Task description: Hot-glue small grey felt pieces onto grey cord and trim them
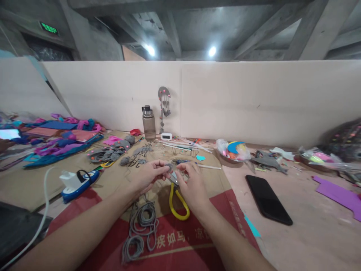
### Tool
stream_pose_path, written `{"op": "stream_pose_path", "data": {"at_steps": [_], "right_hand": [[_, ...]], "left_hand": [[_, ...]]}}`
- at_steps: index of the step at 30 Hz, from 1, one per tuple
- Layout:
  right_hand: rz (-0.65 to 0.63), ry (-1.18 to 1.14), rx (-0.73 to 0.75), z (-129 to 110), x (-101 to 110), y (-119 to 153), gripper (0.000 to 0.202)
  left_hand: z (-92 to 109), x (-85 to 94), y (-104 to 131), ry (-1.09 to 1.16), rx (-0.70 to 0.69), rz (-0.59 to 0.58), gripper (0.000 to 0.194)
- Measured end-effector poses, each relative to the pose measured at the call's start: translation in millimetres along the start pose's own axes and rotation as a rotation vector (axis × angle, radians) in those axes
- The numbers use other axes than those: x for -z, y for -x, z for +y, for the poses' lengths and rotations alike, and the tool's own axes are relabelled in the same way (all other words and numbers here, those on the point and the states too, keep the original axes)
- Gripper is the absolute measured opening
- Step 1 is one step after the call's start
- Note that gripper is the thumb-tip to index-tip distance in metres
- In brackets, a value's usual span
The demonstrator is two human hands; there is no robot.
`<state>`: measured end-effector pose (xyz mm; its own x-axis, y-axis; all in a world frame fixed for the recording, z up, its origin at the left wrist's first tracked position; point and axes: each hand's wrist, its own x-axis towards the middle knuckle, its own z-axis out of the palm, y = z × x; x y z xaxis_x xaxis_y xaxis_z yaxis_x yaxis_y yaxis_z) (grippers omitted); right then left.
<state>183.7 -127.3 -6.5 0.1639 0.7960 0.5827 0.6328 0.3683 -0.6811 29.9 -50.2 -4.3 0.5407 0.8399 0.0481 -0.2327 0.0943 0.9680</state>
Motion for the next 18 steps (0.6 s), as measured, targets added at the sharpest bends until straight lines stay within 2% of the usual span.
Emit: {"op": "stream_pose_path", "data": {"at_steps": [4,8,13,18], "right_hand": [[0.069,0.306,0.226,-3,1,0,0.005],[0.082,0.501,0.298,-7,-1,1,0.007],[0.051,0.582,0.267,-4,-5,-1,0.008],[0.098,0.360,0.088,7,-3,-4,0.006]], "left_hand": [[-4,-1.9,2,-0.031,0.007,-0.020,0.029],[-6,-4.6,4,-0.063,0.015,-0.042,0.028],[-4,-8.3,5,-0.096,0.005,-0.041,0.026],[-5,-5.8,4,-0.063,0.024,0.003,0.026]]}}
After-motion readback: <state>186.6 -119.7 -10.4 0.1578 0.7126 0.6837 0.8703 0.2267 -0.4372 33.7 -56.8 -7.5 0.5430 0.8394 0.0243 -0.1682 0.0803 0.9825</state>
